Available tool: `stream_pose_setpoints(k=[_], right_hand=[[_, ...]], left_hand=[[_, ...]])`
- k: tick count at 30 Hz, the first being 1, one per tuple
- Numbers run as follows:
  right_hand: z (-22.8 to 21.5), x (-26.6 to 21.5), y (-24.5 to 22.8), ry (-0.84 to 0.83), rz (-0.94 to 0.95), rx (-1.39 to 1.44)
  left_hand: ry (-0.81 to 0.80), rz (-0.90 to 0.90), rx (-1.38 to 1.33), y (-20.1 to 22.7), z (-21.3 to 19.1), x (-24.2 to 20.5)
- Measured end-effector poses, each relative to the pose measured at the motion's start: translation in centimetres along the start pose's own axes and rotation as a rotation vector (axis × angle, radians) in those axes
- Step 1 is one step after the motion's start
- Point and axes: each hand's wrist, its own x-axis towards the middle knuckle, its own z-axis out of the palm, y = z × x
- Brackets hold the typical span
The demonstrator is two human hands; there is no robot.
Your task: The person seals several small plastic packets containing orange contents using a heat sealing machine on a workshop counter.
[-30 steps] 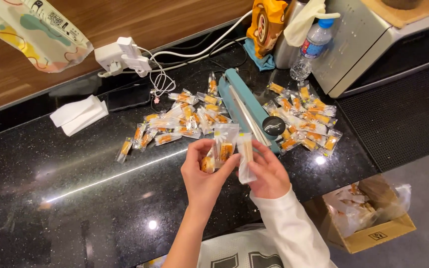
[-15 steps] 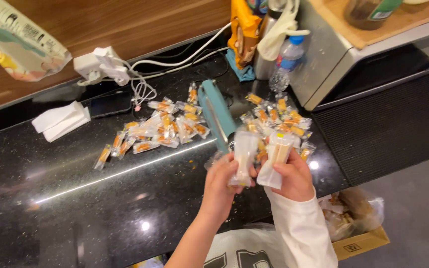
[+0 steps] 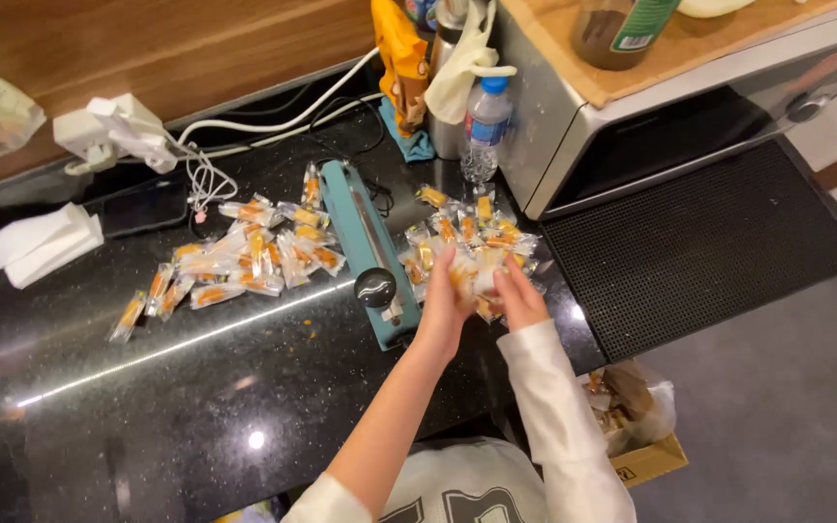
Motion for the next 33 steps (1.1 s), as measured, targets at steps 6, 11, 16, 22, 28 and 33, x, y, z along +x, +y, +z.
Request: stream_pose_setpoints(k=[6,11,16,22,28,33], right_hand=[[-3.2,1.9,2.2,-0.115,-0.117,-0.083],[-6.7,5.2,3.9,-0.210,-0.127,0.030],[-5.2,1.3,-0.5,-0.379,-0.197,0.182],[2.3,-7.2,-4.1,-0.460,-0.504,0.424],[9.4,-11.5,-0.2,-0.537,-0.525,0.414],[12.6,-15.6,0.8,-0.411,-0.513,0.275]], left_hand=[[-0.042,0.077,0.104,-1.7,-2.2,2.2],[-0.208,0.105,0.046,-5.4,-8.2,3.5],[-0.796,0.057,0.459,1.1,-14.5,-2.2],[0.322,0.034,1.064,4.6,-29.6,5.6],[0.447,0.507,1.549,4.5,-34.2,12.4],[0.347,0.432,1.747,4.3,-35.9,15.8]])
